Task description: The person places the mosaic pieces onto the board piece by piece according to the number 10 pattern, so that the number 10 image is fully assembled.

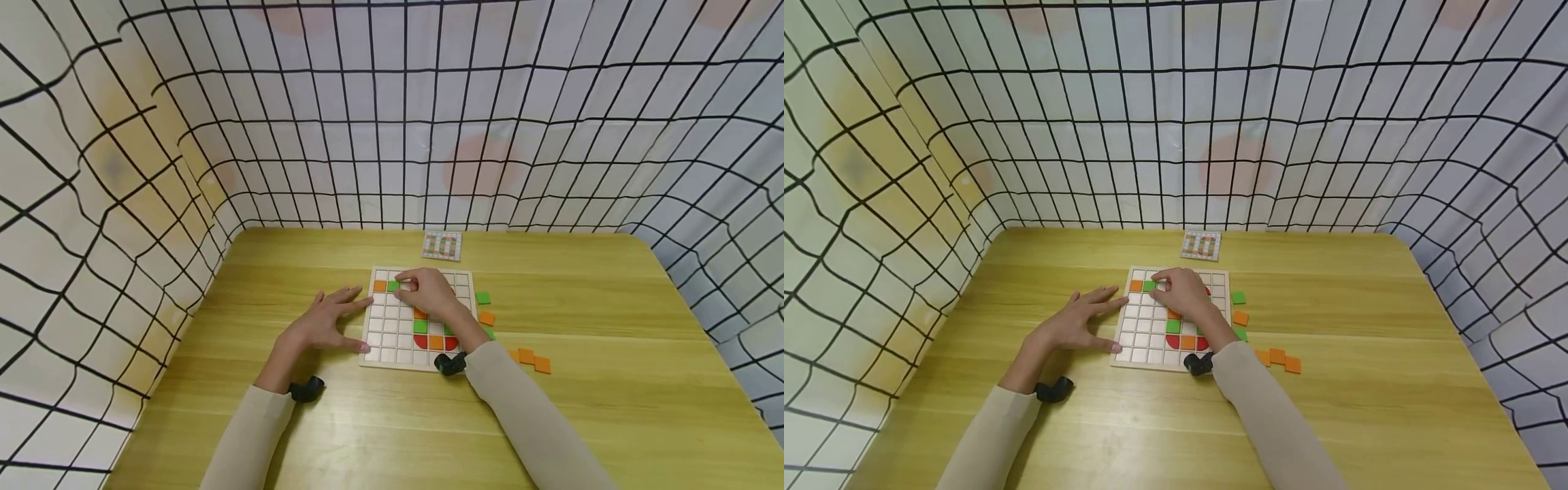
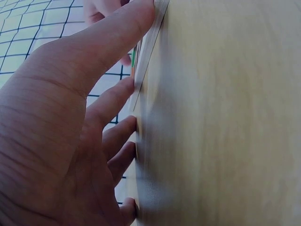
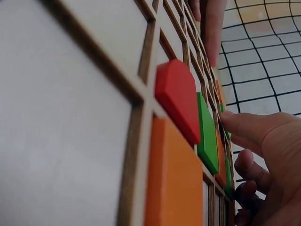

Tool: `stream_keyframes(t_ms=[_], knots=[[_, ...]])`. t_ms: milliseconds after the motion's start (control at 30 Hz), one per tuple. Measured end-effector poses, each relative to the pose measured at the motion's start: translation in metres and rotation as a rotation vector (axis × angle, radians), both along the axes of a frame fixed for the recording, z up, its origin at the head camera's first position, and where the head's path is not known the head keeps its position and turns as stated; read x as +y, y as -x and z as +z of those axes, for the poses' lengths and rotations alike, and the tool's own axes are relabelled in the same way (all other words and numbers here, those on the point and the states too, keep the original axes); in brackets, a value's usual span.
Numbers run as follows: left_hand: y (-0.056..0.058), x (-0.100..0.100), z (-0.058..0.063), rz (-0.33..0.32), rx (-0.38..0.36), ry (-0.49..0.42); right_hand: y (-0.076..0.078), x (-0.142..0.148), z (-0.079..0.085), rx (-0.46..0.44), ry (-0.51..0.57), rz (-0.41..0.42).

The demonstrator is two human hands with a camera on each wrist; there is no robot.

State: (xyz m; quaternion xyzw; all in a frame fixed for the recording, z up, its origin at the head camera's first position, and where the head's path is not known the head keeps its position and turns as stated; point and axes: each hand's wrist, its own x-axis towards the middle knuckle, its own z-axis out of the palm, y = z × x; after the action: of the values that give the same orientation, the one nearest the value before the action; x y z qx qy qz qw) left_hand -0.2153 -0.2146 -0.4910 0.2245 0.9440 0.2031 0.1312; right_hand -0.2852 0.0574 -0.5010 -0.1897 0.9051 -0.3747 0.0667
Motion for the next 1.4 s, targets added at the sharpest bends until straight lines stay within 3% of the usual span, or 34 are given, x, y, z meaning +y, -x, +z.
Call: stream_keyframes(t_ms=[200,567,733,1067,1400], knots=[[-0.001,0.0,-0.003,0.0,-0.002,0.002,-0.004,0.011,-0.002,-0.025,0.078,0.021],[0.0,0.0,0.001,-0.003,0.006,-0.005,-0.018,0.054,0.01,0.017,0.076,-0.016],[-0.001,0.0,0.001,0.001,0.009,-0.009,-0.027,0.079,0.016,0.016,0.013,-0.074],[-0.002,0.0,-0.005,0.005,-0.008,0.007,-0.061,0.151,0.009,-0.006,-0.008,-0.142],[-0.002,0.001,-0.002,0.006,-0.003,0.008,-0.091,0.218,0.005,0.147,-0.151,-0.099]])
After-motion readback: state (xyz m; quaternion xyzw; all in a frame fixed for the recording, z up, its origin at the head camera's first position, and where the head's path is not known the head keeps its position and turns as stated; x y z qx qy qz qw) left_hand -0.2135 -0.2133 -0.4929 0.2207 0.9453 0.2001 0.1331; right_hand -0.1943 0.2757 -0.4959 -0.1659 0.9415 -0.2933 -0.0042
